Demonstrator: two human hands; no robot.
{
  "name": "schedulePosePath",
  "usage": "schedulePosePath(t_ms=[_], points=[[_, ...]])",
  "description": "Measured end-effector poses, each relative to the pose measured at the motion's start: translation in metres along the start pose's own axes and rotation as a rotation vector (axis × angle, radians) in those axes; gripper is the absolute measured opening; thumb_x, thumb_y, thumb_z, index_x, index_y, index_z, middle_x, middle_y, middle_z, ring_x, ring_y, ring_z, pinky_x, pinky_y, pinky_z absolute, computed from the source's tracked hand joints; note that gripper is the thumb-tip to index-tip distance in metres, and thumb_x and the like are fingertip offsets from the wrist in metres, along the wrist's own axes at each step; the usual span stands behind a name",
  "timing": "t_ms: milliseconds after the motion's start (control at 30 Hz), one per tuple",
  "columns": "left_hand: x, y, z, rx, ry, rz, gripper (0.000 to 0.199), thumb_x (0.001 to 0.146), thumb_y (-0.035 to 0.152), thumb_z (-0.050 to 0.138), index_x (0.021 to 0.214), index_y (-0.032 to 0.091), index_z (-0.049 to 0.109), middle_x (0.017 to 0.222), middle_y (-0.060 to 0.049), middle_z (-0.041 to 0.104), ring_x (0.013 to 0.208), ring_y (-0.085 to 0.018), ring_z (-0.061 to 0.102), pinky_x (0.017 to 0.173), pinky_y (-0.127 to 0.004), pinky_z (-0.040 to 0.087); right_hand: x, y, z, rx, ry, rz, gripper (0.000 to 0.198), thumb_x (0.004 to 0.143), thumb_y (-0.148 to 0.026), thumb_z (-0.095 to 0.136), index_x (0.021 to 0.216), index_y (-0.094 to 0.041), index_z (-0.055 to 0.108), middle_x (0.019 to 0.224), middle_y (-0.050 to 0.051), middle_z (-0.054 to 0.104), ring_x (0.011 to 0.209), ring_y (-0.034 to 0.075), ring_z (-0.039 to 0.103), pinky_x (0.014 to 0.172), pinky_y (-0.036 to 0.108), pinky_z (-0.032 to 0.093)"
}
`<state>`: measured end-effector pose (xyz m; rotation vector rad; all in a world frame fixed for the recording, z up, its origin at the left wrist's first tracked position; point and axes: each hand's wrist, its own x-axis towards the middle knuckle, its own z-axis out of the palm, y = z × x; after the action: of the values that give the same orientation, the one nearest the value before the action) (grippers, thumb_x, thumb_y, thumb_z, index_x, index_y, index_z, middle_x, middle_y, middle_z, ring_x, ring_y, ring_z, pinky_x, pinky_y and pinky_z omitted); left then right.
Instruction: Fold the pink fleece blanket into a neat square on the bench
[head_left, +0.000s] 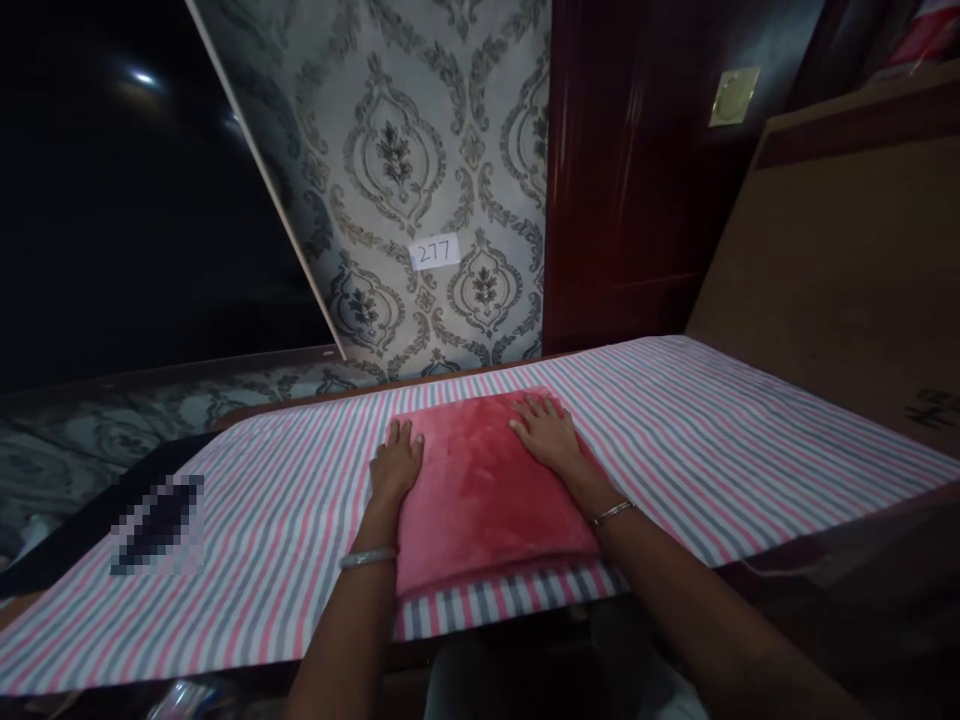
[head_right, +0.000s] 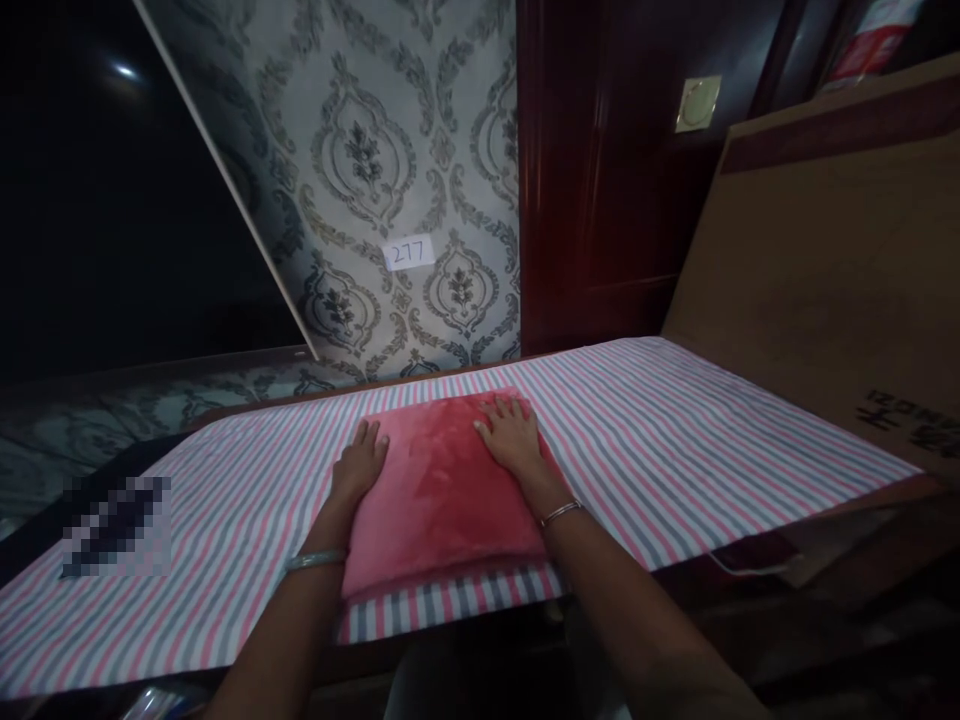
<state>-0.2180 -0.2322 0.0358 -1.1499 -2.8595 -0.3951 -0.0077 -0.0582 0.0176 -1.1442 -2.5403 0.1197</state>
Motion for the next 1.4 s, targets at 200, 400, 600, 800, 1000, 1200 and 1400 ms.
schedulePosePath(t_ms=[200,400,600,800,1000,1200,1400], points=[[0.000,0.001,-0.001,-0.044,0.022,-0.002,0.061,0.098,0.043,0.018,0.152,0.023,0.037,0.164,-0.007,0.025,0.133,-0.035,0.049,0.105,-0.055,0.043,0.002,0.002,-0.002,-0.006,-0.003,0.011,0.051,0.102,-0.037,0.028,0.148,-0.027,0.045,0.157,0.004,0.038,0.147,0.029,0.028,0.115,0.053,0.026],[-0.008,0.017,-0.020,0.102,0.061,-0.036,0.059,0.097,0.042,0.025,0.146,0.018,0.045,0.159,-0.013,0.035,0.142,-0.041,0.036,0.110,-0.066,0.030,-0.003,-0.001,-0.008,-0.022,-0.001,-0.003,0.052,0.101,-0.035,0.028,0.150,-0.026,0.043,0.158,0.004,0.038,0.146,0.030,0.029,0.115,0.053,0.025],[-0.063,0.060,-0.021,0.152,0.154,0.384,0.066,0.095,0.054,0.036,0.151,0.019,0.038,0.160,-0.015,0.032,0.150,-0.033,0.023,0.119,-0.059,0.017,-0.006,-0.003,-0.010,-0.010,0.027,0.004,0.050,0.102,-0.036,0.029,0.148,-0.027,0.046,0.157,0.004,0.039,0.145,0.030,0.030,0.115,0.053,0.022],[-0.088,0.059,0.022,0.117,0.097,0.407,0.070,0.092,0.061,0.041,0.153,0.026,0.037,0.162,-0.011,0.028,0.149,-0.036,0.023,0.117,-0.063,0.019,-0.007,-0.001,-0.027,0.076,0.096,-0.040,0.046,0.100,-0.028,0.035,0.140,-0.020,0.055,0.150,0.009,0.048,0.142,0.027,0.034,0.116,0.048,0.023],[-0.082,0.056,0.023,0.110,0.117,0.419,0.071,0.091,0.062,0.043,0.153,0.027,0.036,0.163,-0.011,0.027,0.149,-0.037,0.022,0.118,-0.062,0.019,-0.031,-0.012,-0.020,0.397,0.150,-0.273,0.039,0.092,-0.022,0.048,0.128,-0.017,0.062,0.131,0.010,0.061,0.124,0.020,0.051,0.108,0.036,0.037],[-0.084,0.057,0.022,0.098,0.109,0.413,0.070,0.091,0.062,0.043,0.152,0.027,0.039,0.162,-0.010,0.028,0.149,-0.036,0.023,0.118,-0.062,0.020,-0.049,-0.016,0.004,0.456,0.109,-0.202,0.033,0.088,-0.028,0.060,0.119,-0.017,0.066,0.122,0.011,0.064,0.116,0.024,0.056,0.103,0.041,0.042],[-0.085,0.058,0.020,0.091,0.112,0.408,0.070,0.091,0.061,0.044,0.151,0.027,0.039,0.162,-0.010,0.029,0.149,-0.036,0.023,0.118,-0.062,0.020,-0.043,-0.014,0.005,0.374,0.087,-0.159,0.032,0.093,-0.022,0.048,0.117,-0.018,0.068,0.123,0.010,0.066,0.113,0.024,0.059,0.102,0.042,0.043]])
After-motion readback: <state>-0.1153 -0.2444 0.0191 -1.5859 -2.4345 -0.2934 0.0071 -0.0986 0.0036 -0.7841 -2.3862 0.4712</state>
